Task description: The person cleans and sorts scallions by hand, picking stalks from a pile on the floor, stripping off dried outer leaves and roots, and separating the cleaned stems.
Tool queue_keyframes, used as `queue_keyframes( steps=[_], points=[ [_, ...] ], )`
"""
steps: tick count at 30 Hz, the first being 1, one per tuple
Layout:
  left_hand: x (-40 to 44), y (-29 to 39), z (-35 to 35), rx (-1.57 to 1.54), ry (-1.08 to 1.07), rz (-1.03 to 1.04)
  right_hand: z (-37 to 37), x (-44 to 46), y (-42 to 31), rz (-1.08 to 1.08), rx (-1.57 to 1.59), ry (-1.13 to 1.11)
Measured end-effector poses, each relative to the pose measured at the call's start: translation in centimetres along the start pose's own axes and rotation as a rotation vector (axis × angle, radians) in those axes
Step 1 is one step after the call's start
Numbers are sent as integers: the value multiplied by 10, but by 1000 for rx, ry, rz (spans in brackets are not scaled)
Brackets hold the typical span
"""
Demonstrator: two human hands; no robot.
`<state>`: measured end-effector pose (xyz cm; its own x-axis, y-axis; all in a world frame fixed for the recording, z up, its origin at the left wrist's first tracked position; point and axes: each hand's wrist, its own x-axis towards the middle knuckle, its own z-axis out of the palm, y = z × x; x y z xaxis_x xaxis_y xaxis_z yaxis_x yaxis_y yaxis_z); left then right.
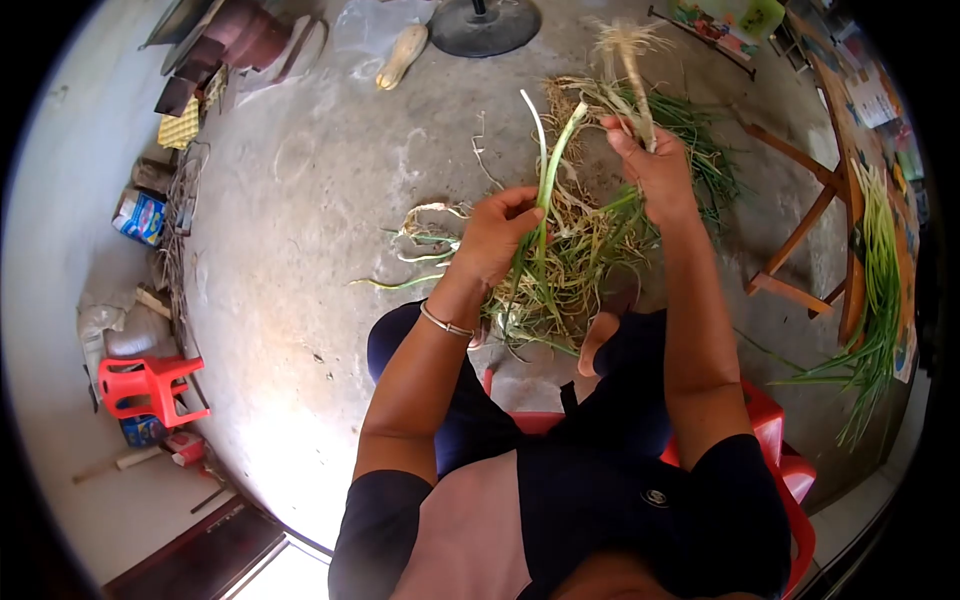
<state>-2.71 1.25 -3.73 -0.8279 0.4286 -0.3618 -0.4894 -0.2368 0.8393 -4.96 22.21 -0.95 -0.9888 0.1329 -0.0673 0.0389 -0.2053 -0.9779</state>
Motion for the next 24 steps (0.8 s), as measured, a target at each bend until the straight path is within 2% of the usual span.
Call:
queue_keyframes(
  steps=[2, 4, 8, 10, 11, 13, 14, 16, 18, 24],
  points=[
    [-1, -1, 1, -10, -9, -21, 11, -2, 2, 15, 2, -60],
    [0, -5, 1, 128, -108, -20, 19, -7, 7, 48, 3, -113],
    [-1, -4, 5, 52, -200, -77, 26, -4, 15, 8, -149, -150],
    [-1, 1, 4, 50, -180, -79, 27, -3, 10, 2, 32, -149],
    [1, 5, 0, -54, -79, 16, 24, -1, 9, 31, 47, -123],
    [1, 16, -6, -276, 46, 163, 12, 2, 10, 75, -20, -158],
    [2, 19, -10, -275, 46, 164, 10, 2, 10, 127, -84, -187],
    [3, 24, -18, -378, 107, 311, 13, -4, 15, 177, -82, -248],
    [3, 26, -21, -414, 105, 326, 20, -8, 22, 249, -115, -360],
    [1, 27, -20, -433, 144, 325, 31, -16, 21, 303, -237, -499]
  ],
)
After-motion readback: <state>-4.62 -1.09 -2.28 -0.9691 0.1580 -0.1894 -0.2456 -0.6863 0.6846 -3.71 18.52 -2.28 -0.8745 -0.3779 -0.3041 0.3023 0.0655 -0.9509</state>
